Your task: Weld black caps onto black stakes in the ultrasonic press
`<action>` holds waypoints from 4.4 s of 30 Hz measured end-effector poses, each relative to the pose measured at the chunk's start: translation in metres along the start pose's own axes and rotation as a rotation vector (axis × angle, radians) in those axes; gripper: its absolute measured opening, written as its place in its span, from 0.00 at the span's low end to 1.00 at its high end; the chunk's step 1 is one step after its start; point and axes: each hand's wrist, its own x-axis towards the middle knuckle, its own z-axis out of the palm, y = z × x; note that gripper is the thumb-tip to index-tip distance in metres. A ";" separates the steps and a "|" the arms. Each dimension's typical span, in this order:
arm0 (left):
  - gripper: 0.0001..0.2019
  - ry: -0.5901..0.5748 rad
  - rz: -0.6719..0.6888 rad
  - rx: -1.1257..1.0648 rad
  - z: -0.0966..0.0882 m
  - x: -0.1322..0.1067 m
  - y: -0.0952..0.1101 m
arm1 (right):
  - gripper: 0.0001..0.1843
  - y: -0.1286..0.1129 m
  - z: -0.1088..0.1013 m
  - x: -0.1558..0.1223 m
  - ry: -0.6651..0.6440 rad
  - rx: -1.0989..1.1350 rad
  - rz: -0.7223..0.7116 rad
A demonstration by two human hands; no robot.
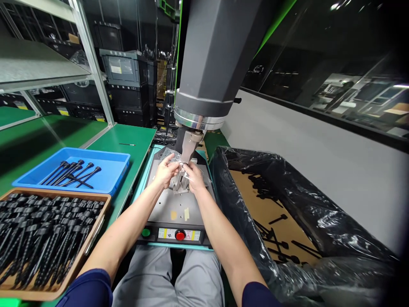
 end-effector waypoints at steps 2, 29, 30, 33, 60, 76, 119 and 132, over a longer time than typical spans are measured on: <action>0.36 -0.007 0.001 0.004 -0.001 0.001 -0.002 | 0.14 -0.003 -0.003 -0.001 -0.017 0.026 -0.017; 0.33 0.013 0.074 0.133 0.006 -0.002 -0.011 | 0.38 0.007 -0.012 -0.079 0.179 0.057 0.075; 0.32 0.007 0.053 0.118 0.005 -0.003 -0.010 | 0.34 0.003 -0.010 -0.074 0.246 0.125 0.111; 0.26 0.035 -0.042 0.031 0.001 -0.003 -0.006 | 0.27 -0.007 -0.010 -0.055 0.379 0.222 0.210; 0.14 0.124 -0.079 -0.115 -0.015 -0.006 -0.018 | 0.27 0.010 -0.028 -0.060 0.279 0.265 0.272; 0.20 0.199 -0.305 -0.177 -0.016 0.004 -0.002 | 0.27 -0.005 -0.026 -0.064 0.372 0.324 0.275; 0.34 0.413 0.101 0.759 -0.197 -0.181 -0.110 | 0.40 0.055 -0.157 -0.252 0.414 -0.922 0.150; 0.37 0.378 0.044 0.751 -0.199 -0.178 -0.101 | 0.40 0.053 -0.157 -0.254 0.394 -0.899 0.126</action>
